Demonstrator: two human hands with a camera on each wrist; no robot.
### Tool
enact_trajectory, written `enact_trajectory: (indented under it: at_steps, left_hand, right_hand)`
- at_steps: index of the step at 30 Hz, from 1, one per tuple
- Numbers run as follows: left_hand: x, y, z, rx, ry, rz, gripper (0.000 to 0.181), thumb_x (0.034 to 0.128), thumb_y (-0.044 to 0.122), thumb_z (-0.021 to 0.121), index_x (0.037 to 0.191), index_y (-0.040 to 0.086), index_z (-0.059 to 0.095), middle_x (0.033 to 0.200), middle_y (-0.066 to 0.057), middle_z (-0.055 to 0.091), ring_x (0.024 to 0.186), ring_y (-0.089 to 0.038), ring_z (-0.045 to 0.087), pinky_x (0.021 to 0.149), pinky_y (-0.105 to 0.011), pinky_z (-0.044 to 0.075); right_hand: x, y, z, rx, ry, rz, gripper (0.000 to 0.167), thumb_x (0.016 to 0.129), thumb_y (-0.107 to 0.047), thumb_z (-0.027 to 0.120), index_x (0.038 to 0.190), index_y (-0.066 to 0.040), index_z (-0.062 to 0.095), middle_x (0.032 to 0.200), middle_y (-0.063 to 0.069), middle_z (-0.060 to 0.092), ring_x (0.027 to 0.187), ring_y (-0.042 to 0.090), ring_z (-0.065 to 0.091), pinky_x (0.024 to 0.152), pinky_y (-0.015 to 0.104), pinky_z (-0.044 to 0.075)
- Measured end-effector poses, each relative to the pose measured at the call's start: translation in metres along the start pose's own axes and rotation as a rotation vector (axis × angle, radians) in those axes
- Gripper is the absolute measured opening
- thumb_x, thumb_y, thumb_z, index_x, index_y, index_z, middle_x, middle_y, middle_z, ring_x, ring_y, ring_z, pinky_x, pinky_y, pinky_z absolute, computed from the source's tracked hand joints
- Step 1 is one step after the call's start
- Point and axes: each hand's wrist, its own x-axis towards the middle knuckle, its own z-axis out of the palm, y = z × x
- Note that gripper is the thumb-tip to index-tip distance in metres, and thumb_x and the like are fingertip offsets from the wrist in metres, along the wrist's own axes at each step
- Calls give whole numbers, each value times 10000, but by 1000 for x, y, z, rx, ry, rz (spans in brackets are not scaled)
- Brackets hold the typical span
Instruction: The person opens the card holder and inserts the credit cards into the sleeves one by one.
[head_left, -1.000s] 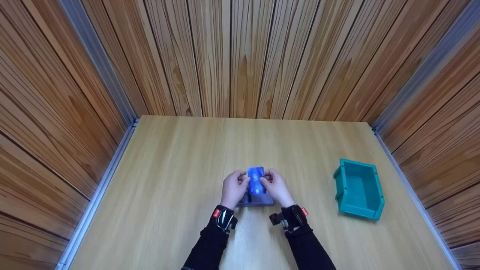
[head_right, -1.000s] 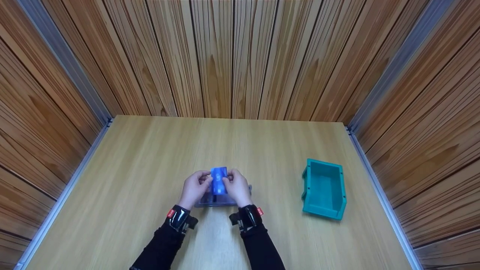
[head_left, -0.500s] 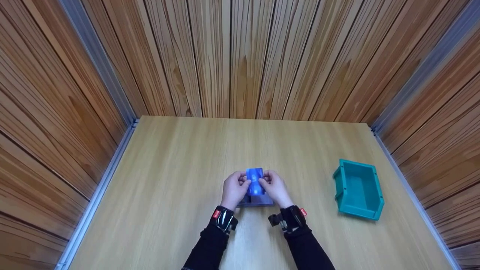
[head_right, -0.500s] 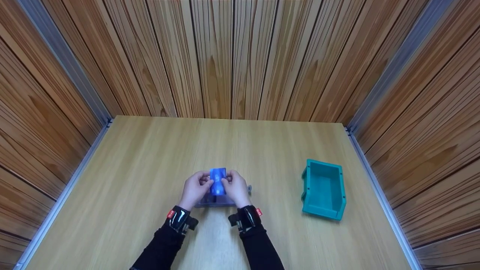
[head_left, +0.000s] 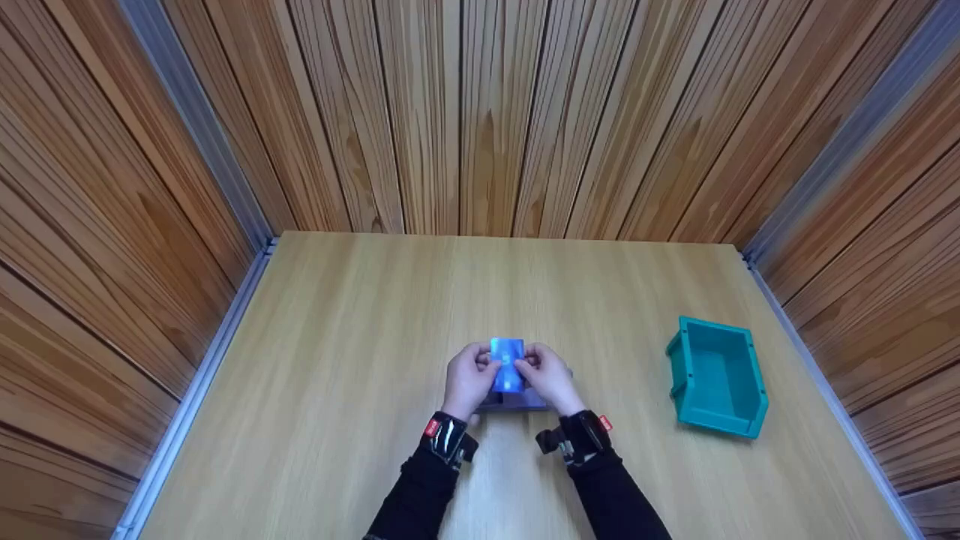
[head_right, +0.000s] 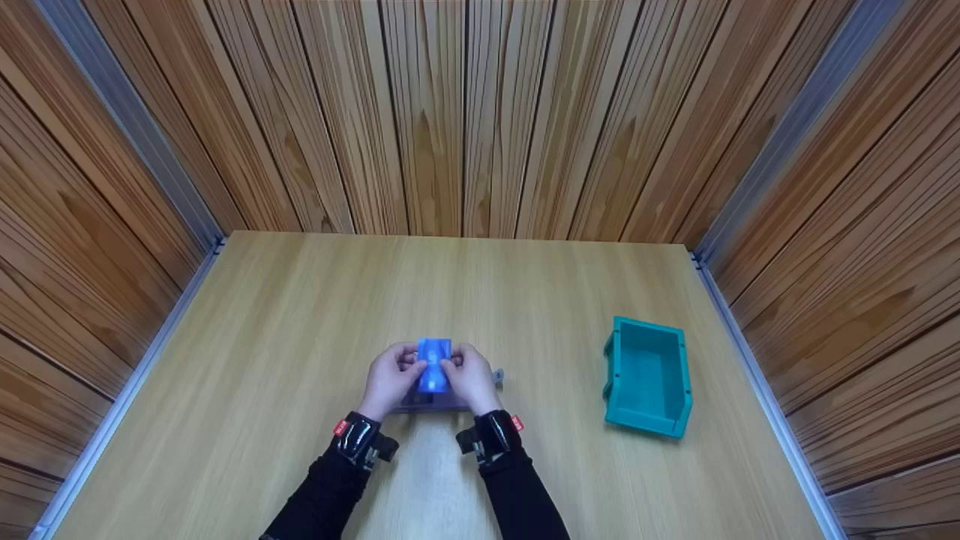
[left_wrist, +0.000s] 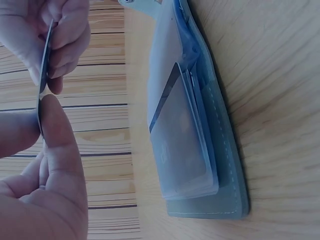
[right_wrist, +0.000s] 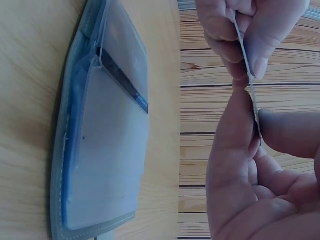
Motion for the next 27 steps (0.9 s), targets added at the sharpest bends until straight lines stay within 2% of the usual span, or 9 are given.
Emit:
enact_trajectory:
  at_steps: [5, 9, 13, 17, 20, 24, 27]
  left_hand:
    - [0, -1, 0, 13, -14, -23, 263, 839, 3, 736, 1090, -44, 672, 854, -47, 642, 768, -153, 606, 711, -309, 515]
    - [0, -2, 0, 19, -5, -8, 270, 833, -8, 735, 1092, -56, 671, 858, -65, 659, 768, -167, 625, 718, -318, 528]
    - [0, -3, -2, 21, 13, -6, 254, 826, -21, 733, 1069, -61, 672, 839, -60, 653, 761, -171, 623, 716, -324, 529]
    - [0, -5, -3, 44, 23, -40, 240, 830, -12, 733, 1060, -46, 675, 832, -39, 635, 768, -163, 613, 721, -320, 519]
    - [1, -8, -3, 53, 25, -63, 242, 831, -13, 730, 1064, -45, 674, 832, -33, 624, 771, -160, 600, 721, -323, 515]
    - [1, -13, -3, 68, 35, -75, 232, 822, -26, 727, 1046, -51, 671, 810, -23, 605, 743, -144, 565, 696, -311, 499]
    - [1, -17, -3, 94, 41, -74, 228, 815, -26, 731, 1033, -51, 670, 792, -14, 594, 727, -136, 549, 683, -302, 484]
  right_hand:
    - [0, 2, 0, 26, -13, 17, 147, 913, 11, 633, 1027, 93, 591, 878, 113, 627, 732, 162, 591, 673, 433, 568]
    - [1, 4, -1, 61, -11, 29, 172, 918, 22, 621, 1067, 105, 592, 898, 127, 625, 740, 181, 603, 670, 415, 573]
    - [4, 10, -5, 58, 20, -7, 176, 915, 52, 598, 1075, 124, 589, 888, 124, 607, 752, 209, 613, 674, 408, 579]
    - [6, 18, -11, -81, 71, -73, 144, 894, 58, 594, 1028, 108, 609, 858, 106, 612, 770, 232, 614, 681, 395, 566]
    - [8, 23, -15, -206, 105, -93, 131, 881, 36, 615, 1003, 80, 629, 856, 97, 621, 807, 255, 607, 729, 395, 529]
    - [9, 27, -18, -297, 115, -76, 142, 875, -3, 645, 998, 69, 641, 859, 101, 630, 834, 281, 605, 781, 428, 489]
    - [9, 29, -19, -333, 120, -73, 152, 859, -10, 655, 987, 72, 643, 839, 106, 626, 816, 292, 604, 775, 446, 489]
